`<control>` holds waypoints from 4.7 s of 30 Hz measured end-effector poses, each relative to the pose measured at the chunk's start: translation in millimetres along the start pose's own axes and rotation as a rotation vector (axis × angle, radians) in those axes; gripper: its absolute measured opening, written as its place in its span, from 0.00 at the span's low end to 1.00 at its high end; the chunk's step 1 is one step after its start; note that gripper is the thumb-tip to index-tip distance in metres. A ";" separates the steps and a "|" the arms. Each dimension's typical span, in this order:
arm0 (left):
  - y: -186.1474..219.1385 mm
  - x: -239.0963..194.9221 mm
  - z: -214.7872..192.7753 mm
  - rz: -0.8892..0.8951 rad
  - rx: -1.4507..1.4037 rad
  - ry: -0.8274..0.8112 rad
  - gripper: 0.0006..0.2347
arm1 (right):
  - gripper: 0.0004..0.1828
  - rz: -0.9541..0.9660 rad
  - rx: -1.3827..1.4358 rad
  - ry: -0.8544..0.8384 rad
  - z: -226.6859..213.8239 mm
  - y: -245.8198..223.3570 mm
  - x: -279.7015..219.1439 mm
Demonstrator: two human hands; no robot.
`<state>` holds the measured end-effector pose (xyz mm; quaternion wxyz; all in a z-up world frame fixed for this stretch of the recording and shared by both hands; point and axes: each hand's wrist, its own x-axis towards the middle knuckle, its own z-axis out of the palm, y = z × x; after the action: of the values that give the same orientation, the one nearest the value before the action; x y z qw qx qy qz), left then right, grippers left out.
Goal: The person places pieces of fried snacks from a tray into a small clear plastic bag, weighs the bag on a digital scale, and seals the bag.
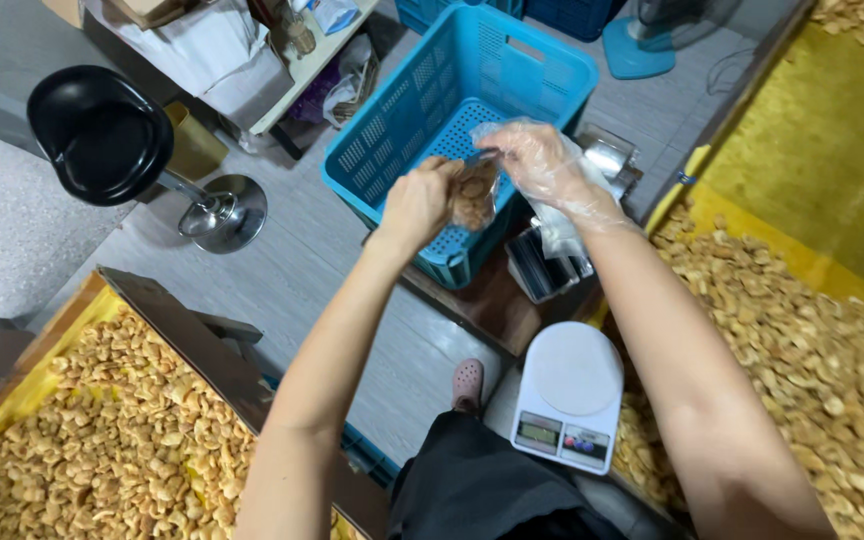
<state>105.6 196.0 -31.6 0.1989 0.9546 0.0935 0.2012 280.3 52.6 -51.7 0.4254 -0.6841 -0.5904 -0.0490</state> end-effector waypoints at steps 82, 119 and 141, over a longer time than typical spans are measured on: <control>90.1 -45.5 208.6 -0.462 -0.960 -0.405 0.07 | 0.22 1.205 0.808 0.631 -9.0 -15.8 -267.4; 327.9 -131.4 304.1 0.019 -0.596 -0.520 0.17 | 0.08 1.241 0.272 0.706 -113.6 -53.7 -459.6; 313.8 -116.3 265.2 0.233 -0.102 -0.455 0.38 | 0.15 1.092 -0.226 0.665 -103.5 -59.1 -417.3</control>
<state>143.4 -208.3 -163.7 0.2382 0.9683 -0.0746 0.0071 150.9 -336.9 -192.8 0.4745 -0.8748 0.0146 -0.0967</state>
